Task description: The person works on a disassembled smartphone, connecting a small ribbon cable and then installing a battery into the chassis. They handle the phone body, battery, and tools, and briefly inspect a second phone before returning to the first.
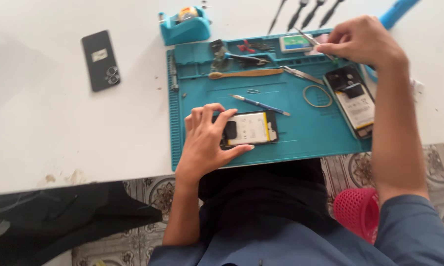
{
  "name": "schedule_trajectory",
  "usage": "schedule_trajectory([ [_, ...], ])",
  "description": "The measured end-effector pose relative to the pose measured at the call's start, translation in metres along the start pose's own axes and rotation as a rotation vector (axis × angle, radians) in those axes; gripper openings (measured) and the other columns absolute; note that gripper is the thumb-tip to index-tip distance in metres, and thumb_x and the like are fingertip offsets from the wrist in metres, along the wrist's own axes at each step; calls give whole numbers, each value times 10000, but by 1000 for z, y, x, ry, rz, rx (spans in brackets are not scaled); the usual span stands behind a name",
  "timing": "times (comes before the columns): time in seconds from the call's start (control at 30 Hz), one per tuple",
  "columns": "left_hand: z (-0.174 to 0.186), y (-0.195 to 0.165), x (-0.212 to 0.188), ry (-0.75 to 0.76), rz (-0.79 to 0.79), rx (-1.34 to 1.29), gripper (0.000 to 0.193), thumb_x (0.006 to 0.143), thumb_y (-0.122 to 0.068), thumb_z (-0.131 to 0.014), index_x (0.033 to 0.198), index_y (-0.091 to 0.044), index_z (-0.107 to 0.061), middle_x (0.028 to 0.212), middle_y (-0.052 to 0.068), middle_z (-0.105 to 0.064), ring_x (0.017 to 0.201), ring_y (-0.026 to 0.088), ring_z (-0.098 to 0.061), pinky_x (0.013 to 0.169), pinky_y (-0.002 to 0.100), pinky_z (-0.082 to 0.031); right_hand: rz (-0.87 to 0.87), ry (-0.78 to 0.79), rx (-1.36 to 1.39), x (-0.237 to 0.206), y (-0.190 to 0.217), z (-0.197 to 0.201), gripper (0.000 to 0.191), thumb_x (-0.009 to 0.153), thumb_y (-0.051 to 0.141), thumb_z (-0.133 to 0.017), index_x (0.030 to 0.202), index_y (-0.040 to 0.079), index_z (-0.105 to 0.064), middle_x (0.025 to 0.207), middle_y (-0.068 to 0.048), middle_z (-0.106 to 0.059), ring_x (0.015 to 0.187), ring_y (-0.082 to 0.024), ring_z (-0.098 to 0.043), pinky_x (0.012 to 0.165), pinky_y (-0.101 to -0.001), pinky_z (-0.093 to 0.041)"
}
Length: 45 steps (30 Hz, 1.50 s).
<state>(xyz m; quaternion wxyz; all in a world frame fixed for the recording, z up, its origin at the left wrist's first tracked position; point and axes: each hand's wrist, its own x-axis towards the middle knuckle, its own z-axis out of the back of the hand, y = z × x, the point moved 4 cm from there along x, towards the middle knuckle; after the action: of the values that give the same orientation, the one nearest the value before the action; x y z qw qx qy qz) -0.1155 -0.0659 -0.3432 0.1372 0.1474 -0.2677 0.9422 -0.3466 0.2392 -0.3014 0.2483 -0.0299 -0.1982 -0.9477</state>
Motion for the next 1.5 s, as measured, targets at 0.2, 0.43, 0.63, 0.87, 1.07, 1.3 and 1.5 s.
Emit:
schedule_trajectory([
  [0.2,19,5,1,-49,52,-94,691,939,-551,-716,1362,-13,-625,1336,156,-555,1214,306,-498,1039,452,-436,-60,-11,14,-5,11,4,352,904,377,-866,996,42,-810,815,-122,-734,710,-195,-674,633,-344,-531],
  [0.43,44,73,47,162,488,747,666,1052,-637,-467,1119,-10,-680,1050,168,-718,935,361,-699,800,481,-548,-15,-27,-16,-8,27,20,454,948,478,-809,1045,34,-798,833,-139,-736,722,-209,-692,645,-342,-542],
  [0.63,50,91,56,122,354,823,434,1090,-433,-535,1018,-30,-680,797,167,-746,724,351,-735,653,456,-573,-42,-35,71,-22,34,22,448,980,473,-780,1122,47,-773,917,-118,-747,784,-217,-707,668,-334,-558],
  [0.87,87,34,34,37,313,485,316,1103,-291,-509,971,-83,-707,692,204,-682,652,411,-686,647,509,-546,59,-153,245,-54,82,38,398,991,426,-750,1138,56,-747,1001,-78,-754,827,-196,-698,734,-325,-563],
  [1.07,61,-56,50,245,-108,24,290,1034,-291,-546,906,-69,-683,654,179,-640,637,395,-647,615,521,-497,655,-467,-74,-117,207,-17,496,851,280,-734,1221,-31,-624,1096,-150,-694,1123,-260,-618,911,-475,-473],
  [1.3,60,-32,56,534,-264,158,797,748,-631,-753,1236,-17,-612,1026,136,-651,949,309,-619,813,463,-512,-10,-260,-77,-157,95,-19,464,896,477,-742,846,37,-604,813,-113,-595,794,-263,-598,744,-436,-525],
  [1.5,46,-1,22,474,-197,265,879,736,-603,-799,1307,26,-573,1166,156,-585,1053,326,-554,917,451,-500,-308,-289,-303,-190,40,-13,754,693,594,-910,975,-41,-618,936,-148,-618,918,-311,-605,721,-447,-537],
])
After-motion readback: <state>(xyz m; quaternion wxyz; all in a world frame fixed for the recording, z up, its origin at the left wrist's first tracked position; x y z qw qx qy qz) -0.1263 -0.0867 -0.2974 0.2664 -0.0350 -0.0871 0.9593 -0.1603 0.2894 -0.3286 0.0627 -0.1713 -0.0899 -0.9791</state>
